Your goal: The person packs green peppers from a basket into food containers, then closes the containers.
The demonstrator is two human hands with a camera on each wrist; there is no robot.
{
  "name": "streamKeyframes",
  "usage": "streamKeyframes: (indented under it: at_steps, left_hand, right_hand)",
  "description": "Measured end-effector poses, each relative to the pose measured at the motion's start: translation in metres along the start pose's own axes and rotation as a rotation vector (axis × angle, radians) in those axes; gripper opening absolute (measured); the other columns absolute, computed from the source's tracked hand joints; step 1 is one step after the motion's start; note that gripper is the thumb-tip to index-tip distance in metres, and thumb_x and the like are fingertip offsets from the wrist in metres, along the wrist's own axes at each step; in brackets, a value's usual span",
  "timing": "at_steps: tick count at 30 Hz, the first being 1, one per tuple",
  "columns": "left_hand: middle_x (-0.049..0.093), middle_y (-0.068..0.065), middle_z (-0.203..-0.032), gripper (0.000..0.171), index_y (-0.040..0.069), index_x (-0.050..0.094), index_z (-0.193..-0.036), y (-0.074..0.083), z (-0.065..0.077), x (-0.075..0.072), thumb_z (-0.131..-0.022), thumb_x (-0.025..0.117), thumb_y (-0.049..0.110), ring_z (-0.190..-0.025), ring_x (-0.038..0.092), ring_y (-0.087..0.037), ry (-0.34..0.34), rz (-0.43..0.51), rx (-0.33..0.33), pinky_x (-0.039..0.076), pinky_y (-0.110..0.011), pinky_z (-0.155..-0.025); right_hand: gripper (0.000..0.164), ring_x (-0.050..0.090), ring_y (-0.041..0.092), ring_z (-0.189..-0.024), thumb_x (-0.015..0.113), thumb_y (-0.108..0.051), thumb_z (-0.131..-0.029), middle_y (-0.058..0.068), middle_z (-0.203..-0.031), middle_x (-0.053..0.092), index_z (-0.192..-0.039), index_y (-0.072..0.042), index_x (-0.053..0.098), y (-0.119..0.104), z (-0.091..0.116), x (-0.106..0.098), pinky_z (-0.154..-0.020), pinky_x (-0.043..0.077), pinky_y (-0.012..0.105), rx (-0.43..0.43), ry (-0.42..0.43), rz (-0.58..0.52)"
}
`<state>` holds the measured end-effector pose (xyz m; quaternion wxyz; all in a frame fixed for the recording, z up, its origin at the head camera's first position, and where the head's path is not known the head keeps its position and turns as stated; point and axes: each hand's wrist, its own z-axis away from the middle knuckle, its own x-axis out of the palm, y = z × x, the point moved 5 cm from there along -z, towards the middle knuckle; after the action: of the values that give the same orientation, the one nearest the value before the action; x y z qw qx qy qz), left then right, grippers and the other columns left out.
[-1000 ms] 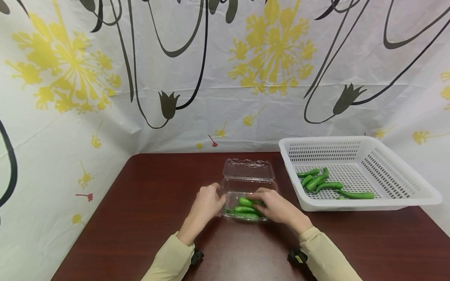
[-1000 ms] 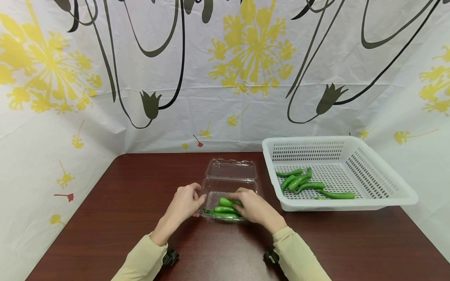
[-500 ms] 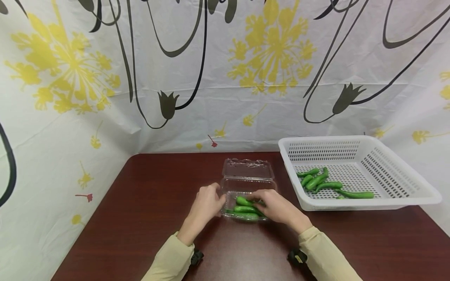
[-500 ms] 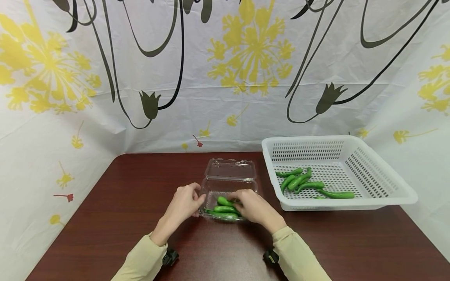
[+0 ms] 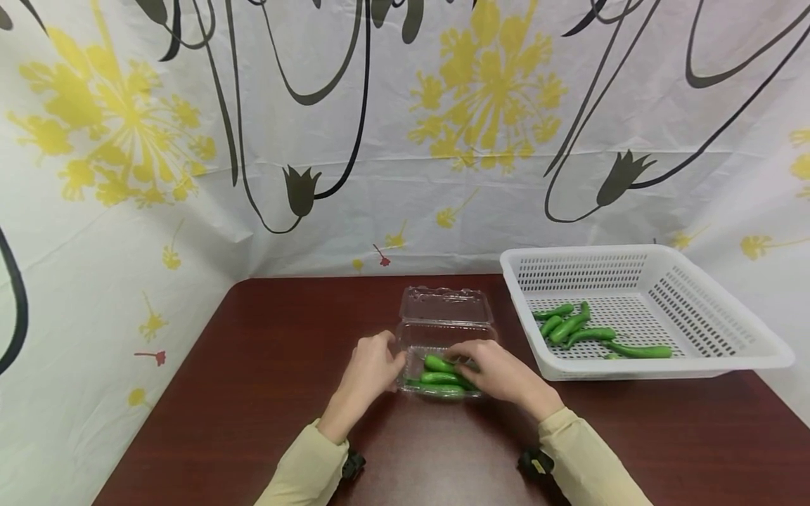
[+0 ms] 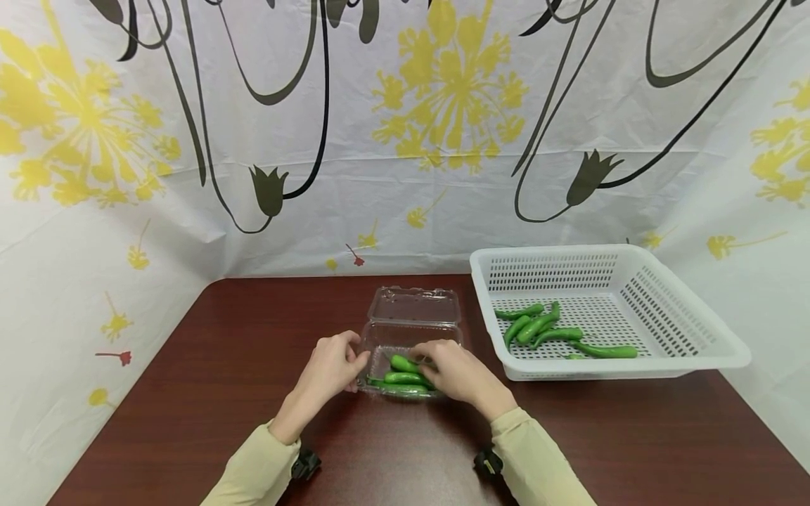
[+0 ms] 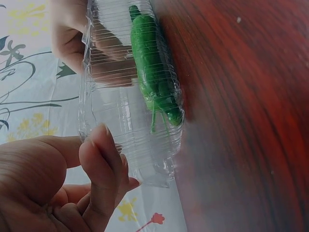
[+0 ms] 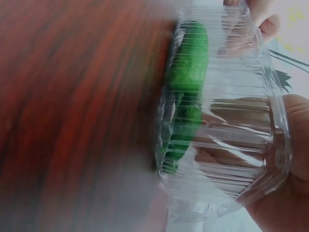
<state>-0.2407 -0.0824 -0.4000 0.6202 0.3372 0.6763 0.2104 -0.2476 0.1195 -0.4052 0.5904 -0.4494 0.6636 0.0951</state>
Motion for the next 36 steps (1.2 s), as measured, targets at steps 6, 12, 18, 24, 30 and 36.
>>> streamKeyframes:
  at_steps: [6, 12, 18, 24, 30, 36]
  left_hand:
    - [0.059, 0.002, -0.058, 0.030, -0.010, 0.063, -0.117, -0.001, 0.000, -0.001, -0.092, 0.068, 0.006, -0.037, 0.056, -0.004, 0.003, 0.006, 0.001, 0.051, -0.024, -0.047]
    - [0.059, 0.002, -0.058, 0.031, -0.010, 0.062, -0.118, -0.001, 0.000, -0.001, -0.092, 0.067, 0.006, -0.037, 0.056, -0.004, 0.001, 0.008, 0.000, 0.051, -0.024, -0.048]
    - [0.058, 0.003, -0.057, 0.030, -0.010, 0.063, -0.118, -0.001, 0.000, -0.001, -0.092, 0.067, 0.006, -0.037, 0.056, -0.004, 0.000, 0.003, 0.006, 0.051, -0.024, -0.048]
    - [0.059, 0.002, -0.057, 0.030, -0.011, 0.062, -0.117, -0.002, 0.000, 0.000, -0.092, 0.067, 0.005, -0.037, 0.056, -0.004, -0.004, 0.010, 0.009, 0.050, -0.024, -0.047]
    - [0.058, 0.001, -0.057, 0.032, -0.012, 0.061, -0.120, -0.002, 0.000, 0.001, -0.092, 0.067, 0.003, -0.037, 0.056, -0.005, -0.009, 0.025, 0.013, 0.049, -0.024, -0.043]
    - [0.058, 0.001, -0.056, 0.033, -0.012, 0.061, -0.121, -0.002, 0.000, 0.001, -0.092, 0.067, 0.003, -0.037, 0.056, -0.005, -0.009, 0.019, 0.015, 0.049, -0.024, -0.043]
  right_hand:
    - [0.023, 0.071, 0.021, -0.096, 0.068, 0.001, -0.091, 0.009, -0.107, 0.074, -0.114, 0.000, 0.071, 0.001, 0.002, -0.009, -0.085, 0.057, 0.040, 0.011, 0.040, 0.031]
    - [0.030, 0.069, 0.025, -0.106, 0.068, 0.002, -0.089, 0.009, -0.113, 0.073, -0.119, 0.000, 0.069, 0.003, 0.002, -0.019, -0.092, 0.054, 0.043, 0.038, 0.067, 0.052]
    - [0.032, 0.068, 0.029, -0.110, 0.070, 0.001, -0.089, 0.010, -0.115, 0.072, -0.120, 0.000, 0.069, 0.004, 0.003, -0.027, -0.096, 0.053, 0.046, 0.048, 0.106, 0.062]
    - [0.031, 0.068, 0.031, -0.109, 0.072, 0.000, -0.088, 0.012, -0.116, 0.072, -0.120, 0.001, 0.070, 0.004, 0.003, -0.033, -0.095, 0.053, 0.047, 0.023, 0.151, 0.076]
    - [0.032, 0.068, 0.030, -0.110, 0.073, -0.003, -0.089, 0.013, -0.117, 0.072, -0.121, 0.001, 0.070, 0.004, 0.003, -0.037, -0.096, 0.053, 0.047, 0.037, 0.156, 0.063]
    - [0.031, 0.068, 0.029, -0.109, 0.073, -0.003, -0.089, 0.012, -0.115, 0.072, -0.120, 0.000, 0.070, 0.003, 0.003, -0.041, -0.095, 0.053, 0.047, 0.028, 0.170, 0.057]
